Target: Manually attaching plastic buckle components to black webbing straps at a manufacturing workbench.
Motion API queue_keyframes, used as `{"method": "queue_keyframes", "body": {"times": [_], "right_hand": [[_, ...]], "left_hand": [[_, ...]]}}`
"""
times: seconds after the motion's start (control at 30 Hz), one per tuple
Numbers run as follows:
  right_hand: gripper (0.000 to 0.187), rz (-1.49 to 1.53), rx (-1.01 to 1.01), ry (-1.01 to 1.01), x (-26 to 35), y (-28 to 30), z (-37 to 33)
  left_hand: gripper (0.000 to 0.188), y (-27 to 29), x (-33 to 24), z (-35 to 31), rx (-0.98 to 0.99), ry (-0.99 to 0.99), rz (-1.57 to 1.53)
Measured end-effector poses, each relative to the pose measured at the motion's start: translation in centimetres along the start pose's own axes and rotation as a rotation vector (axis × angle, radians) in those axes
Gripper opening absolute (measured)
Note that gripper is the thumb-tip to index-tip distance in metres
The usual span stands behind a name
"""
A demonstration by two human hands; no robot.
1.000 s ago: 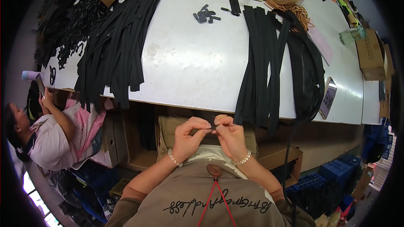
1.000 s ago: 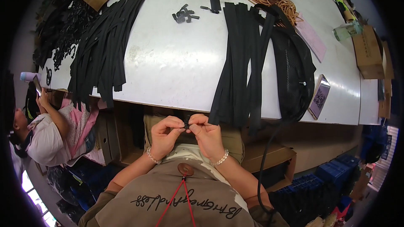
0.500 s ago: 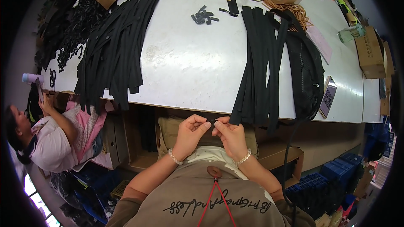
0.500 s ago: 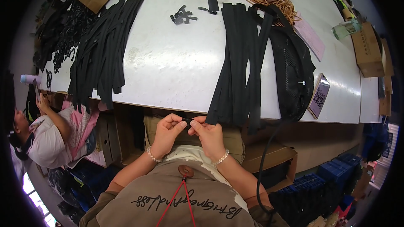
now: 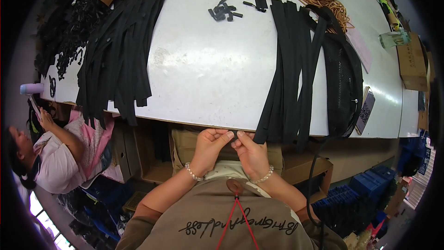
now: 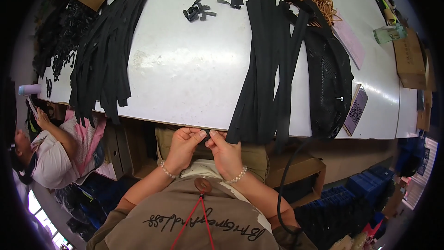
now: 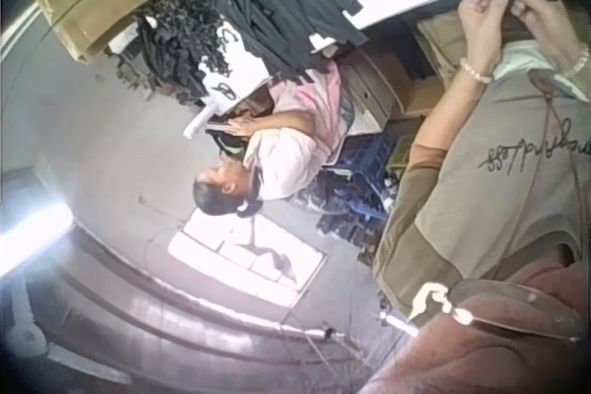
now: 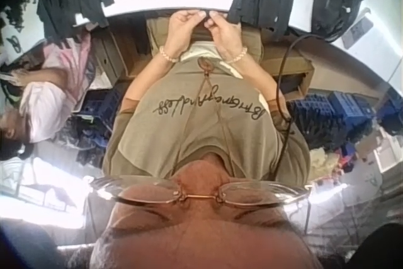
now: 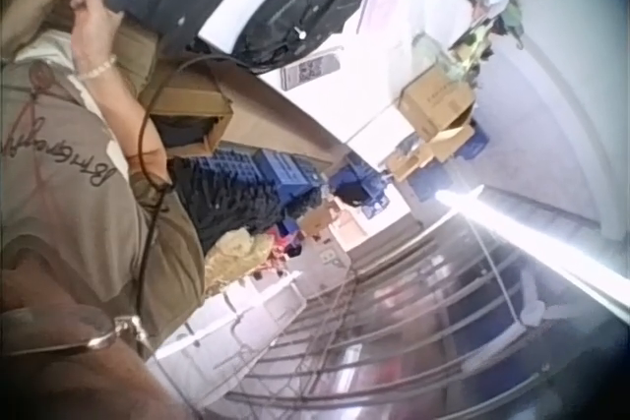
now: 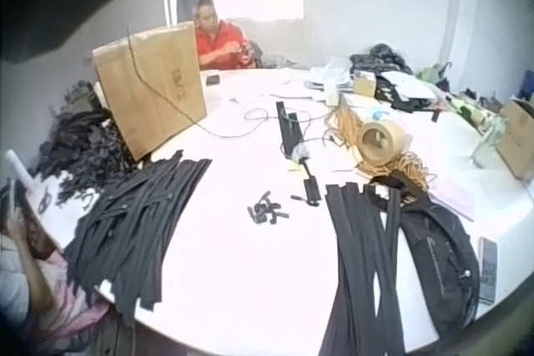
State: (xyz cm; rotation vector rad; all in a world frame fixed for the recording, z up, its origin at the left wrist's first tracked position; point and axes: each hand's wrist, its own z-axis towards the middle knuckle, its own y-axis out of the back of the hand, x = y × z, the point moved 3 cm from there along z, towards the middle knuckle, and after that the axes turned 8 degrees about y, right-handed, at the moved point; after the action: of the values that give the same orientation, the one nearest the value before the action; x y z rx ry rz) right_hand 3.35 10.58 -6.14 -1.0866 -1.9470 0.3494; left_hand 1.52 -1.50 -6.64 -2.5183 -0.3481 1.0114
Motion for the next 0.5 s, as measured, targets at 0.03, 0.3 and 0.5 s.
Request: {"method": "queue_keyframes", "body": {"times": [0.03, 0.3, 0.5], "right_hand": [[0.012, 0.013, -0.007, -0.006, 0.0, -0.2, -0.1], [0.009, 0.024, 0.045, -0.089, 0.2, 0.5, 0.4], [0.007, -0.115, 0.202, 0.012, 0.5, 1.0, -1.1]], "left_hand": [[0.008, 0.0, -0.1, 0.0, 0.005, -0.024, 0.013], [0.008, 0.0, -0.3, -0.1, 0.017, 0.012, -0.004], [0.011, -0.1, -0.7, -2.1, 0.030, -0.083, 0.104]]}}
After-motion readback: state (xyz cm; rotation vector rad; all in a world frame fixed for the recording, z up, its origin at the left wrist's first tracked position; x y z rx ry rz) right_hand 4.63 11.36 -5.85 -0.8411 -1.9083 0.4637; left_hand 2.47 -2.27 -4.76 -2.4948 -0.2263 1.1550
